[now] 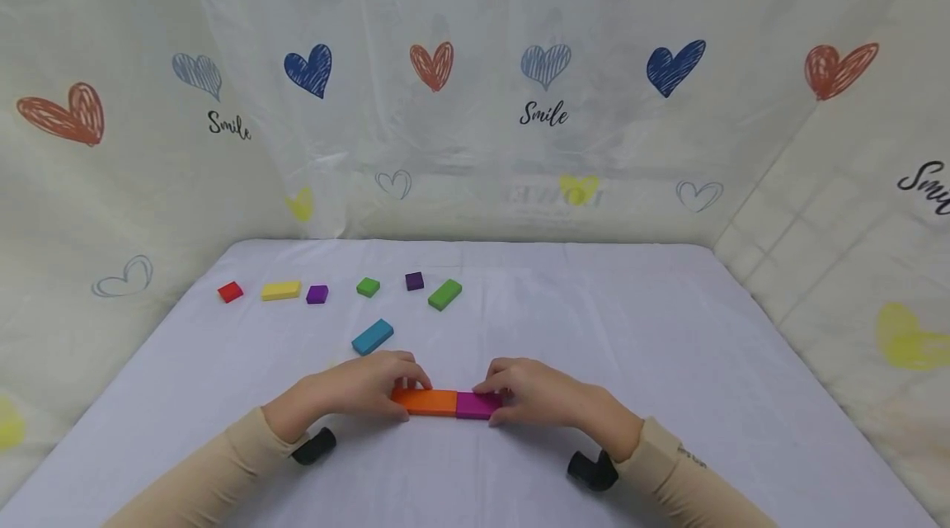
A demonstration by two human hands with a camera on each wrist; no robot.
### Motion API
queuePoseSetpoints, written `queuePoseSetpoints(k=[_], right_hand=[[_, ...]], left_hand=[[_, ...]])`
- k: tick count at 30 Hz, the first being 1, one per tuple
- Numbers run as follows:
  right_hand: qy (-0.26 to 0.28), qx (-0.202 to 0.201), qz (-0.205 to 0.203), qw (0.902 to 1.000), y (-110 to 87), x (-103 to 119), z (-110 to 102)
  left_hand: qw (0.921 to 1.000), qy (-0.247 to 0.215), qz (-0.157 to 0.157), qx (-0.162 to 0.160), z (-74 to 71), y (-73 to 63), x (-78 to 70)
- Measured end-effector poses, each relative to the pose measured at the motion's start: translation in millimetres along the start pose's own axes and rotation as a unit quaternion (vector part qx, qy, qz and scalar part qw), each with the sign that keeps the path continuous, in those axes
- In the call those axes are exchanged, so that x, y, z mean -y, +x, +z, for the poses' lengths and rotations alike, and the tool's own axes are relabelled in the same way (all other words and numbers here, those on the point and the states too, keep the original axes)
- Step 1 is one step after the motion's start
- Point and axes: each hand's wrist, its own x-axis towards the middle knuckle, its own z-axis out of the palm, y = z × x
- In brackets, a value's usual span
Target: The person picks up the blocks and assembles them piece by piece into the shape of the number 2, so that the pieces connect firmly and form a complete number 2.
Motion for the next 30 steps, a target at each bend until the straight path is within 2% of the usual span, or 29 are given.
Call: queuePoseSetpoints(k=[5,23,30], right_hand=[[0.002,-0.003,-0.01,0.9999,-0.1,1,-1],[0.016,0.007,-0.004,0.9998,1.3,-4,0],[0.012,0.008,0.002,0.9999,-0.8,-6,0]], left_hand=[[1.0,-0.001,0.0,0.0,-0.3,0.7,0.3],[0.9999,-0.007,0.009,0.002,0.6,0.3,1.5],[0.9996,-0.026,0.005,-0.004,-9.2,-3.8,0.6]])
